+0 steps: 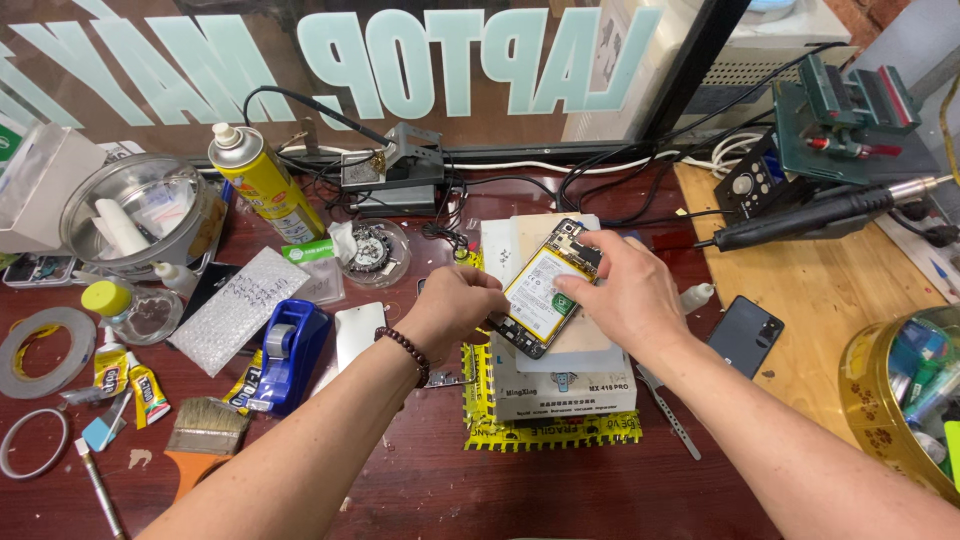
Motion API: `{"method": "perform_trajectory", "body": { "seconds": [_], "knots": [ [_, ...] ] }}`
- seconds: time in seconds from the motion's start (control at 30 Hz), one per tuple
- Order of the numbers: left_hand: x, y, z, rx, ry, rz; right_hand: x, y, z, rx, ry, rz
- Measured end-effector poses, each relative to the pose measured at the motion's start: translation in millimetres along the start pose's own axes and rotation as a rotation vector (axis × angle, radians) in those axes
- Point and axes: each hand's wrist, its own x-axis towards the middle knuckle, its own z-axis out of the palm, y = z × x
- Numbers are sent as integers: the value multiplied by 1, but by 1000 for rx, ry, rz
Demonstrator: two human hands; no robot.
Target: The person cleans the inside of a disassembled smartphone frame with a wipe, then removes the old battery from the phone body and seats a new battery into the frame. They then use a screwdriver to fasten screws on the phone while it rests on a box on the workbench.
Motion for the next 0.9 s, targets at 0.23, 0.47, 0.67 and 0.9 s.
{"method": "perform_trajectory", "body": {
  "seconds": [0.23, 0.47, 0.67, 0.9],
  "knots": [
    [-1, 14, 7, 20, -37, 34, -25, 35, -12, 602, -167, 387],
    [-11, 29, 2, -136, -277, -89, -43, 10, -16, 860, -383, 672],
    [-28, 28, 6, -214, -225, -128, -45, 0, -29, 746, -369, 598],
    [-26, 29, 0, -177, -145, -116, -40, 0, -23, 642, -391, 525]
  ]
}}
